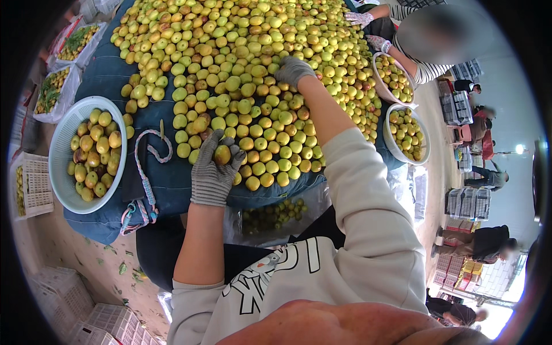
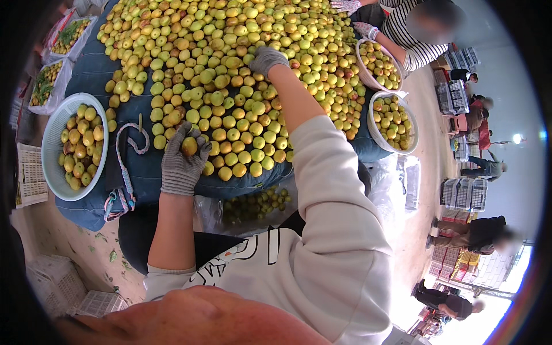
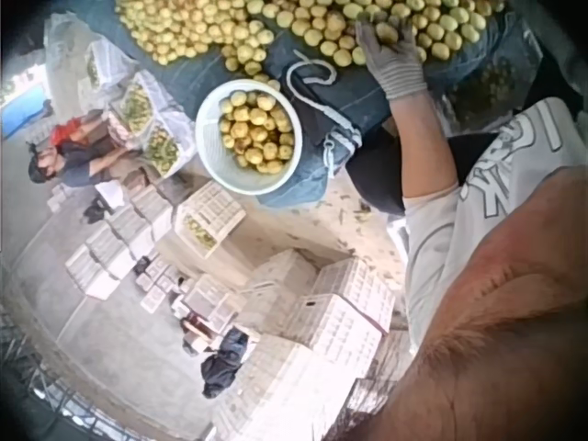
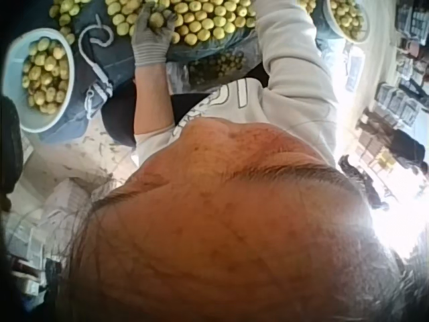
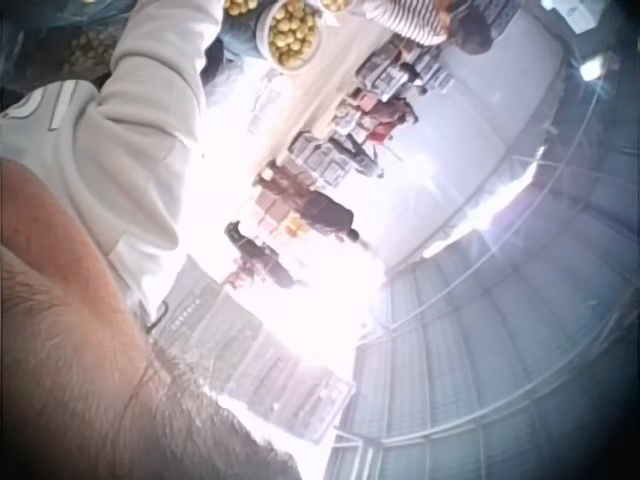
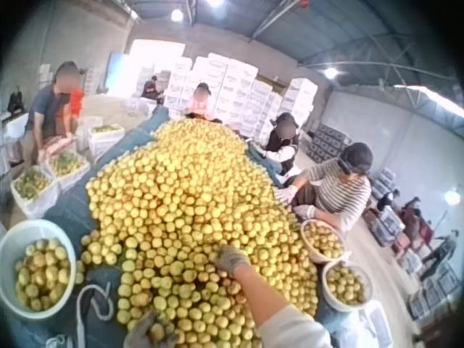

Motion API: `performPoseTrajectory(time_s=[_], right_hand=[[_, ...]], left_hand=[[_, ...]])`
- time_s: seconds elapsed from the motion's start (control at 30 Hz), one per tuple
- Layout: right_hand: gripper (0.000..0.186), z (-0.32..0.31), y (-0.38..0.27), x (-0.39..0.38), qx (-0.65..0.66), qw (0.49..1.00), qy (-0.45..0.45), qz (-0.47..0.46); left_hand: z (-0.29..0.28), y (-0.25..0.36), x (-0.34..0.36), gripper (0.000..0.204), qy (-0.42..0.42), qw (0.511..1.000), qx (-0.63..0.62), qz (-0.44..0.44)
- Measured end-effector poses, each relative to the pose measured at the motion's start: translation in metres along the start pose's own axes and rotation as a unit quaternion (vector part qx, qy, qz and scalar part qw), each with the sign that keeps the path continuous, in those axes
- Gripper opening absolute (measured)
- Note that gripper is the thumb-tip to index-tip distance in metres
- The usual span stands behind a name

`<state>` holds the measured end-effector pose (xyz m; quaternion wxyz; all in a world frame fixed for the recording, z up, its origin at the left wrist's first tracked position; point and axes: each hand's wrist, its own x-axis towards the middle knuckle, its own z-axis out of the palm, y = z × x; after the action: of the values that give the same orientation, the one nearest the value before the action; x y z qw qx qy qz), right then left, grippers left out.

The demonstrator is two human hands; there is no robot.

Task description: The person sorts green plums from a large pile on a table, picking them up by hand and placing them into a white bowl. The person wears gloves and works continuously, moving plums from the pile to the bowl.

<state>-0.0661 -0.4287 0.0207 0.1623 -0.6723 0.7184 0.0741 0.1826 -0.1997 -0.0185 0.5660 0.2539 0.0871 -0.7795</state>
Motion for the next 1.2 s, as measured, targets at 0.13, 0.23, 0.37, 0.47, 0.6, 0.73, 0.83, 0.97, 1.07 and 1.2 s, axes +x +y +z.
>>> performPoseTrajectory(time_s=[0.13, 0.23, 0.37, 0.47, 0.6, 0.73, 0.83, 0.97, 1.07, 1.2], right_hand=[[0.047, 0.013, -0.027, -0.06, 0.301, 0.944, -0.011, -0.133], [0.042, 0.029, -0.052, -0.106, 0.347, 0.892, -0.046, -0.285], [0.055, 0.017, -0.009, -0.065, 0.174, 0.957, 0.19, -0.131], [0.061, 0.024, 0.05, -0.041, -0.024, 0.976, 0.216, 0.013], [0.069, 0.037, 0.085, -0.026, -0.014, 0.979, 0.19, 0.074], [0.072, 0.03, 0.051, -0.017, 0.003, 0.991, 0.124, 0.049], [0.066, 0.053, 0.104, 0.006, 0.019, 0.975, 0.217, -0.051], [0.062, 0.048, 0.07, -0.024, -0.007, 0.983, 0.179, 0.03], [0.062, 0.044, 0.024, -0.039, -0.099, 0.983, 0.152, -0.021], [0.061, 0.05, 0.02, -0.043, -0.159, 0.976, 0.15, -0.004]], left_hand=[[0.01, -0.004, -0.008, 0.048, -0.005, 0.998, 0.058, 0.0], [0.015, -0.005, -0.012, 0.051, -0.014, 0.997, 0.069, -0.01], [0.008, -0.004, -0.005, 0.053, -0.044, 0.996, 0.08, -0.009], [0.013, -0.004, -0.003, 0.04, -0.022, 0.997, 0.071, -0.001], [0.023, -0.008, 0.004, 0.029, 0.036, 0.998, 0.04, -0.015], [0.013, -0.002, -0.008, 0.032, 0.016, 1.0, -0.02, -0.012], [0.018, -0.013, 0.004, 0.032, 0.006, 1.0, -0.012, -0.006], [0.031, 0.003, -0.007, 0.043, -0.005, 0.999, 0.026, -0.047], [0.029, 0.029, -0.021, 0.043, -0.015, 0.999, -0.027, -0.008], [0.039, 0.058, -0.038, 0.043, -0.047, 0.994, -0.076, 0.07]])
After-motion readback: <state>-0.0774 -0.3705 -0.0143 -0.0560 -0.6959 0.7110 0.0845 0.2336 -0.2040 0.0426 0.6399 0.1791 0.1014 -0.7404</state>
